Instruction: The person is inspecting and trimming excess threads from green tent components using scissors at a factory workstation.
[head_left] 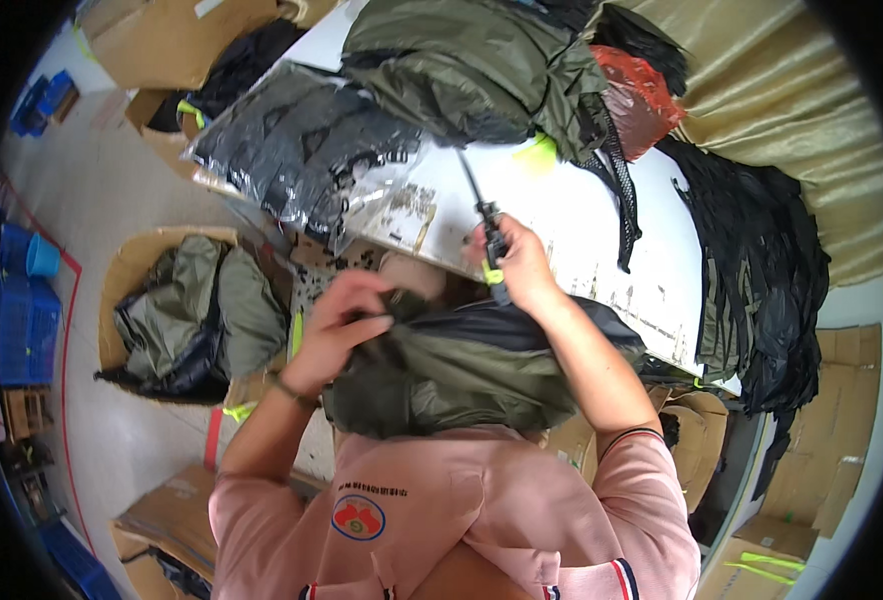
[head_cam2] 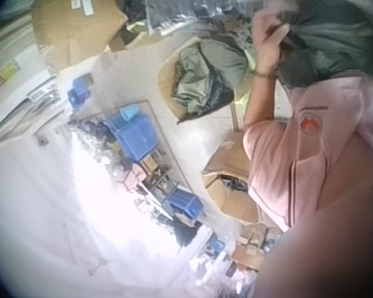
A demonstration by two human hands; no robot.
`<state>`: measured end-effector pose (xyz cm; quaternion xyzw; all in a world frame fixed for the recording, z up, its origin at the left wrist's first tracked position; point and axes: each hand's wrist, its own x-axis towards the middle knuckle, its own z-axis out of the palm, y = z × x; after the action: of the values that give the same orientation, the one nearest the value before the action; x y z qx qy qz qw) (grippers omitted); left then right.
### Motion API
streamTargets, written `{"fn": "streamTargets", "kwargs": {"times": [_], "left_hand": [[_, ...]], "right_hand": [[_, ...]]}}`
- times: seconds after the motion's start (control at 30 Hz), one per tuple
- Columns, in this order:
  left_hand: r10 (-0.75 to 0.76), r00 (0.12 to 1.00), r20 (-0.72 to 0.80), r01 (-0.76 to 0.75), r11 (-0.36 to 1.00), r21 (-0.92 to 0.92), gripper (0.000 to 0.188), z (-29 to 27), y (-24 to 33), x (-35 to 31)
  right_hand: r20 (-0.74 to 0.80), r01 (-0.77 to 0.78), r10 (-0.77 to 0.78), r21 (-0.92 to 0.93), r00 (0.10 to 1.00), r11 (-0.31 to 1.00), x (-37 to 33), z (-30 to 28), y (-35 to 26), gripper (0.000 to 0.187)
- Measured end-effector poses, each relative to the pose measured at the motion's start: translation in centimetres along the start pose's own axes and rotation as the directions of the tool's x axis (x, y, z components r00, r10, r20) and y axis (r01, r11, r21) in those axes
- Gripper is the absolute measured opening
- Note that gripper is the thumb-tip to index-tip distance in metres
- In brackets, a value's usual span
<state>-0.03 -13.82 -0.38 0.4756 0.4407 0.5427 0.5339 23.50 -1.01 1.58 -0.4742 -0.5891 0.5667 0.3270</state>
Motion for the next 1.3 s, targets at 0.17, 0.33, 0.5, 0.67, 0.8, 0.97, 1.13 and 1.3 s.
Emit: {"fn": "streamTargets", "kwargs": {"times": [0.17,0.33,0.5,0.67,0.8,0.97,1.13,1.3], "left_hand": [[0.497,0.742,-0.45,-0.162,0.784,0.599,0.029,-15.2,12.9,-9.6],[0.766,0.299,-0.569,-0.09,0.616,0.783,0.042,-31.0,25.1,-19.9],[0.757,0.436,-0.488,0.549,0.206,0.81,0.034,-37.6,21.7,-17.1],[0.529,0.81,-0.255,0.34,-0.069,0.938,0.051,-29.4,10.9,-3.2],[0.493,0.87,-0.016,-0.064,0.145,0.987,0.044,-19.4,7.8,11.8],[0.559,0.809,0.184,-0.28,0.09,0.956,0.061,-9.6,5.9,28.8],[0.591,0.796,0.131,-0.176,0.019,0.984,0.063,-3.7,4.9,36.8],[0.613,0.758,0.222,-0.455,0.253,0.854,0.038,0.7,9.1,35.0]], "right_hand": [[-0.227,0.149,-0.177,-0.137,0.958,0.979,4.0,-8.8,-2.5,0.022],[-0.34,0.192,-0.335,-0.392,0.878,0.9,9.0,-15.1,-3.0,0.027],[-0.361,0.04,-0.47,-0.759,0.805,0.65,16.5,-15.6,0.3,0.034],[-0.459,-0.11,-0.424,-0.768,0.781,0.63,19.9,-14.7,2.6,0.034],[-0.517,-0.048,-0.451,-0.694,0.728,0.718,20.1,-15.6,-1.0,0.033],[-0.388,0.347,-0.677,-0.639,0.625,0.686,16.1,-19.5,-13.1,0.039],[-0.252,0.623,-0.79,-0.502,0.558,0.6,5.5,-23.0,-23.3,0.024],[-0.195,0.295,-0.875,-0.889,0.444,0.349,-4.9,-29.0,-25.6,0.022]]}}
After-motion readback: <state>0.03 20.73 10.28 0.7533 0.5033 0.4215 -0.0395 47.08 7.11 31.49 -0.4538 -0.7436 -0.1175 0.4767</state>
